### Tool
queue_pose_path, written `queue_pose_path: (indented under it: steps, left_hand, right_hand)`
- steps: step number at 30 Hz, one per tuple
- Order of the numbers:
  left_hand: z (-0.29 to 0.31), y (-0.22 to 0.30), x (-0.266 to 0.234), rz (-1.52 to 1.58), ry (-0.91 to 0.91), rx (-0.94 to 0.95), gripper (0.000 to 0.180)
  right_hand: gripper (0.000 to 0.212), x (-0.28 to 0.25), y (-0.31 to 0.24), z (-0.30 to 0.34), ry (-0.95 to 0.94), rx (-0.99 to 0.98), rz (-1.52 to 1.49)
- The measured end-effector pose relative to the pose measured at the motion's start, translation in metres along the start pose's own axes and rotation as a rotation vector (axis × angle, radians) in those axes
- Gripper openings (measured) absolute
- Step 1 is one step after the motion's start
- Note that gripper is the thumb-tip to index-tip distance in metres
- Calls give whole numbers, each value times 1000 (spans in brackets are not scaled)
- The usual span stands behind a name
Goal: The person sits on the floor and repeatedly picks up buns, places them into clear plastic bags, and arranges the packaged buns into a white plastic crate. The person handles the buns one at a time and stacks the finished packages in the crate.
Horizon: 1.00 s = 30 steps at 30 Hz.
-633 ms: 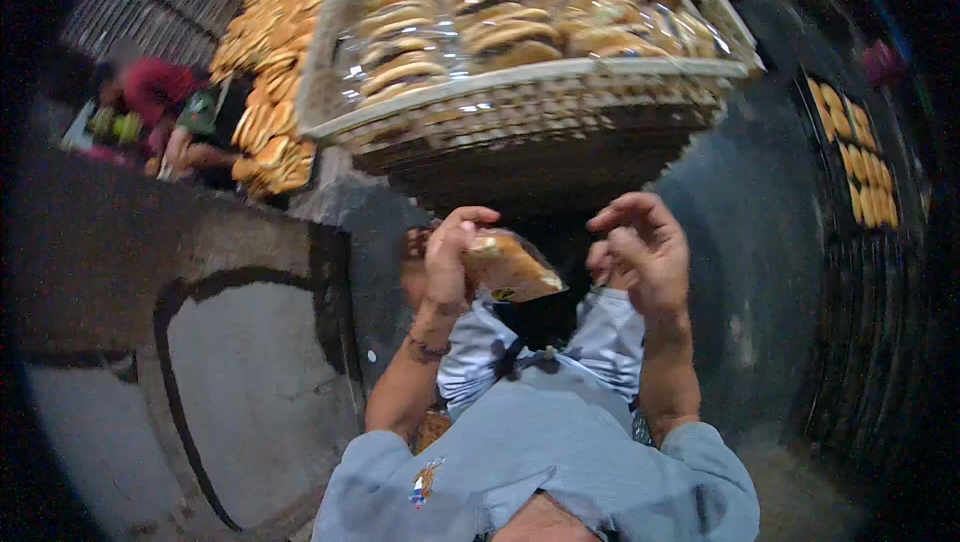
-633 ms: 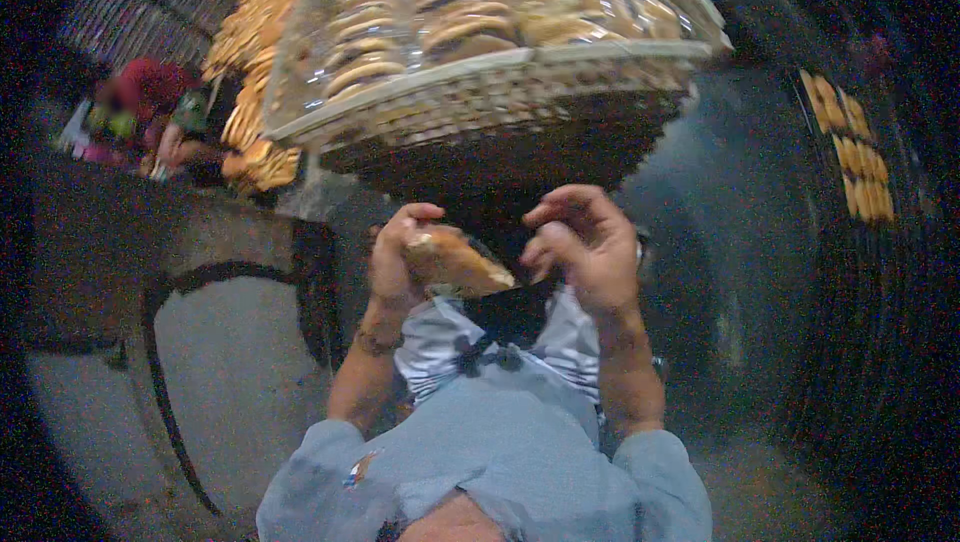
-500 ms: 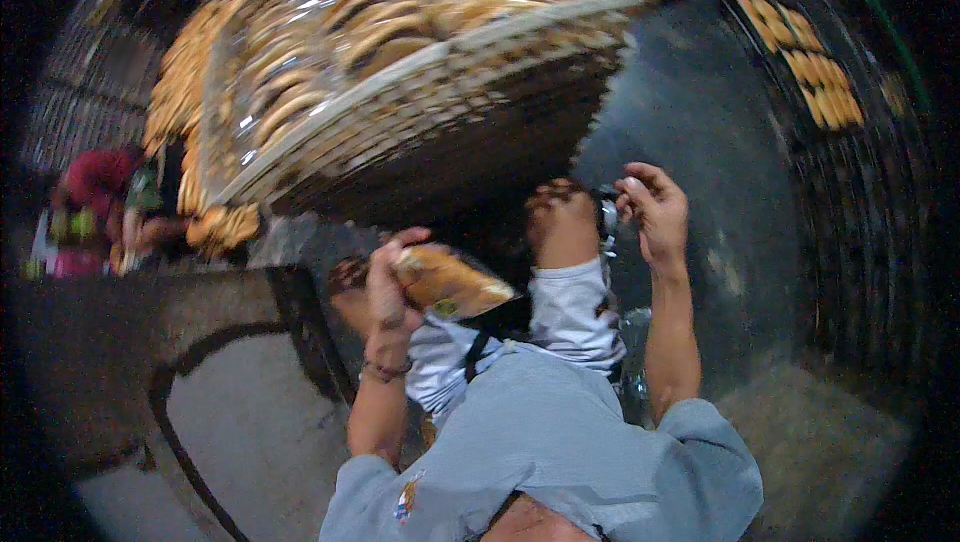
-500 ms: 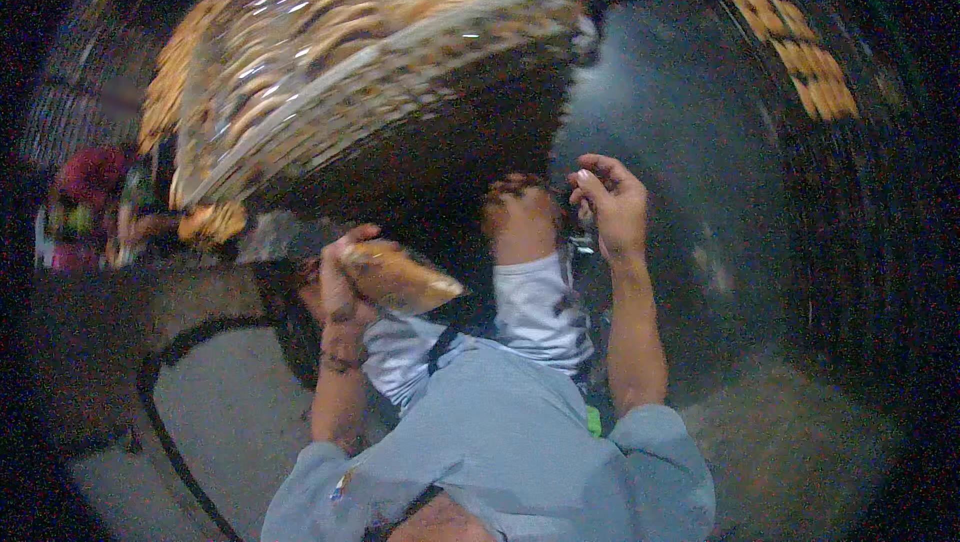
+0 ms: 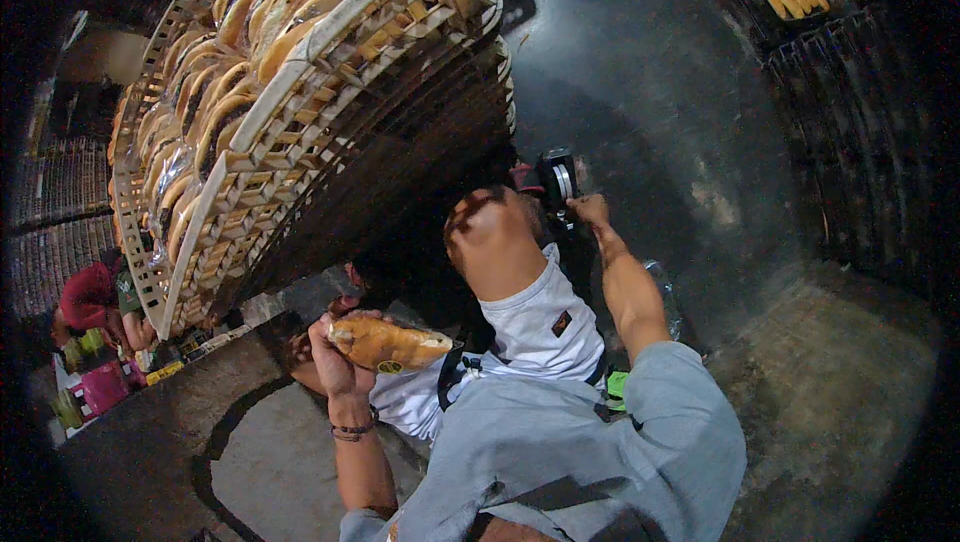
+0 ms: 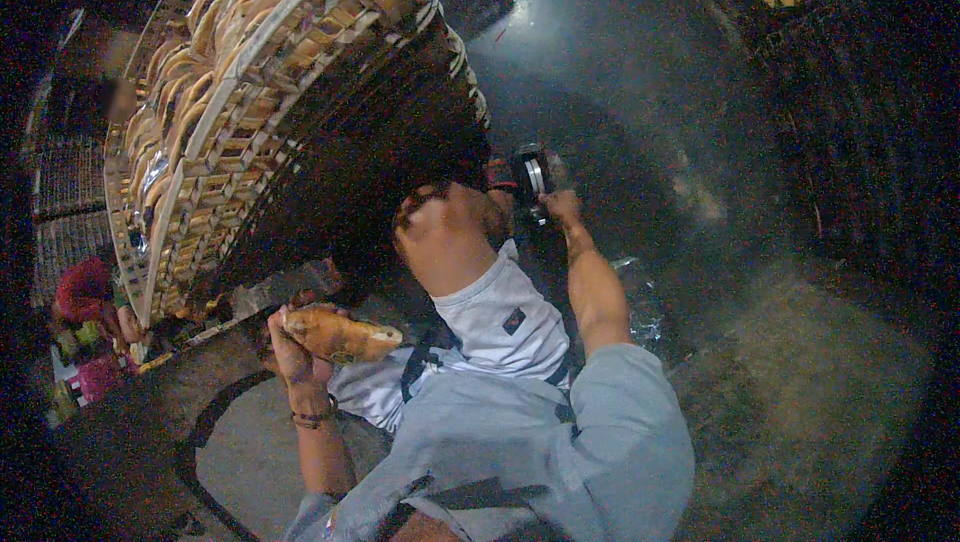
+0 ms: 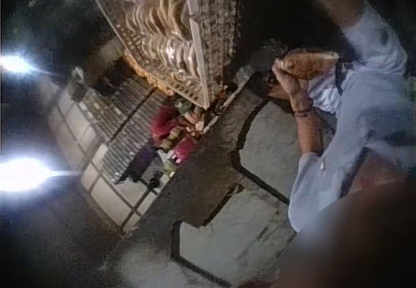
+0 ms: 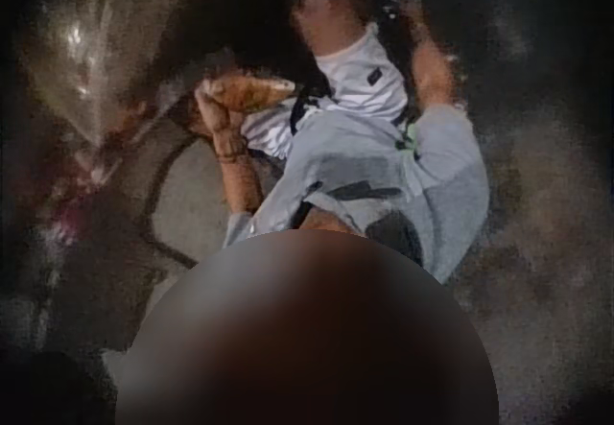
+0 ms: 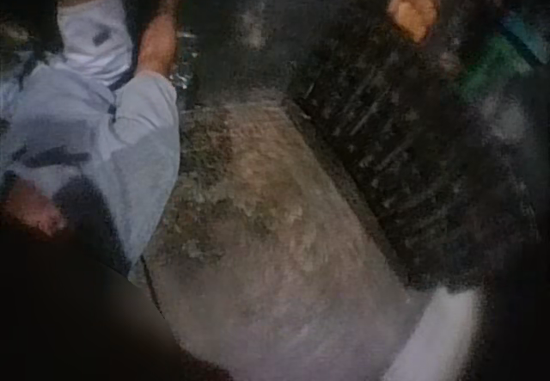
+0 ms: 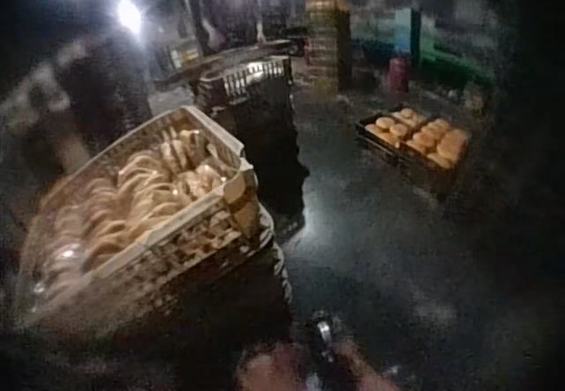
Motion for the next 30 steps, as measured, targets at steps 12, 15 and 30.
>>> queue_pose_path:
  steps: [12, 15, 30]
  left_hand:
    - [-1, -10, -1, -25, -31, -38, 49]
    - [2, -17, -3, -14, -47, -48, 44]
    - [6, 67, 48, -223, -232, 316, 39]
  right_hand:
    - [24, -23, 34, 103, -82, -96, -360]
    - [30, -6, 58, 90, 68, -166, -127]
    - [27, 11, 92, -9, -32, -27, -392]
Point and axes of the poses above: each hand's wrist, its own z-axis away from the middle knuckle, its own x-axis out of the palm, y = z × x, the point moved 8 cm from there along -z, towards the middle knuckle, and after that the axes turned 15 degrees about x, right-handed, at the moved point
